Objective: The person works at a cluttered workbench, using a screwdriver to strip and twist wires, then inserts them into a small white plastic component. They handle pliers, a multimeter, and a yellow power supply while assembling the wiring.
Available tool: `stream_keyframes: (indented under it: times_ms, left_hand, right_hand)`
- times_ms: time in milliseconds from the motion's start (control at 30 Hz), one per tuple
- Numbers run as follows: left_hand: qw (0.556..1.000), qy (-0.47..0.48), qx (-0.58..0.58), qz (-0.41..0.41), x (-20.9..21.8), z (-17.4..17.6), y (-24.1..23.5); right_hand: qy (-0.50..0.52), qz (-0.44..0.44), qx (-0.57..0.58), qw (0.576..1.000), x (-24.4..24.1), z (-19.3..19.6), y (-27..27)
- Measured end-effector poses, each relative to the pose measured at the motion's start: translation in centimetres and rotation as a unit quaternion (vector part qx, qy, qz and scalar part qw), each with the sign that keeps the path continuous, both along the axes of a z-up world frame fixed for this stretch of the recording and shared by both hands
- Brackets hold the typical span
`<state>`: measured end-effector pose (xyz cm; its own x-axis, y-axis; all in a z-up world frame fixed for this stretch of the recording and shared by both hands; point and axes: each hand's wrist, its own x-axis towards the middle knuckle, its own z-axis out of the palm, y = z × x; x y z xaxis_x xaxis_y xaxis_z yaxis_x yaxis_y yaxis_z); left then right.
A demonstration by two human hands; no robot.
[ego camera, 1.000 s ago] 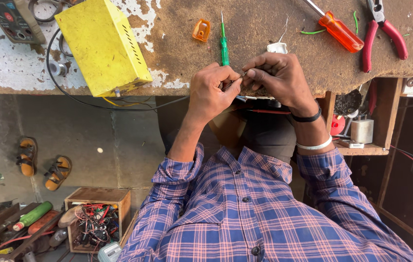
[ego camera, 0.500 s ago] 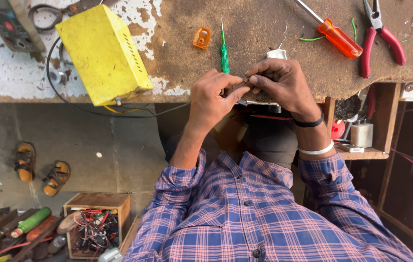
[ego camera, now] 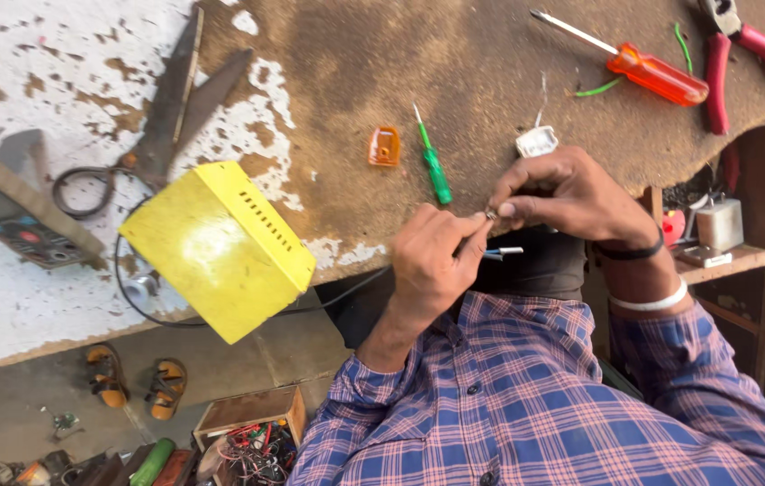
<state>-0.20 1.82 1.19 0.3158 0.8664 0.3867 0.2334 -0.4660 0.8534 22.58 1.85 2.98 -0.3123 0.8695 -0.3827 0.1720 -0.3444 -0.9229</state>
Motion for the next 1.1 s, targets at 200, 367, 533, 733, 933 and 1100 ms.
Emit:
stream_keyframes:
  times_ms: [200, 367, 533, 733, 933, 1100]
  left_hand:
    - [1.0, 0.002, -0.015, 0.006, 0.4, 0.7, 0.2]
    - [0.997, 0.035, 0.027, 0.06, 1.2, 0.4, -0.9]
    - [0.987, 0.067, 0.098, 0.104, 2.1, -0.7, -2.1]
    - [0.984, 0.057, 0.11, 0.125, 2.6, -1.3, -2.2]
    - [0.989, 0.046, 0.094, 0.106, 2.3, -1.2, -2.0]
    - [0.989, 0.046, 0.066, 0.121, 2.6, -1.4, -2.1]
  right_hand:
    - [0.003, -0.016, -0.009, 1.0, -0.1, 0.2, -0.1]
    - [0.015, 0.019, 0.021, 0.999, 0.2, -0.5, 0.7]
    - [0.054, 0.048, 0.001, 0.997, 1.0, -1.8, 1.4]
    - [0.107, 0.023, 0.007, 0.994, 0.6, -2.5, 1.1]
    - [0.044, 0.019, 0.027, 0.998, 0.5, -2.2, 1.1]
    - [0.111, 0.042, 0.067, 0.991, 0.8, -2.5, 0.8]
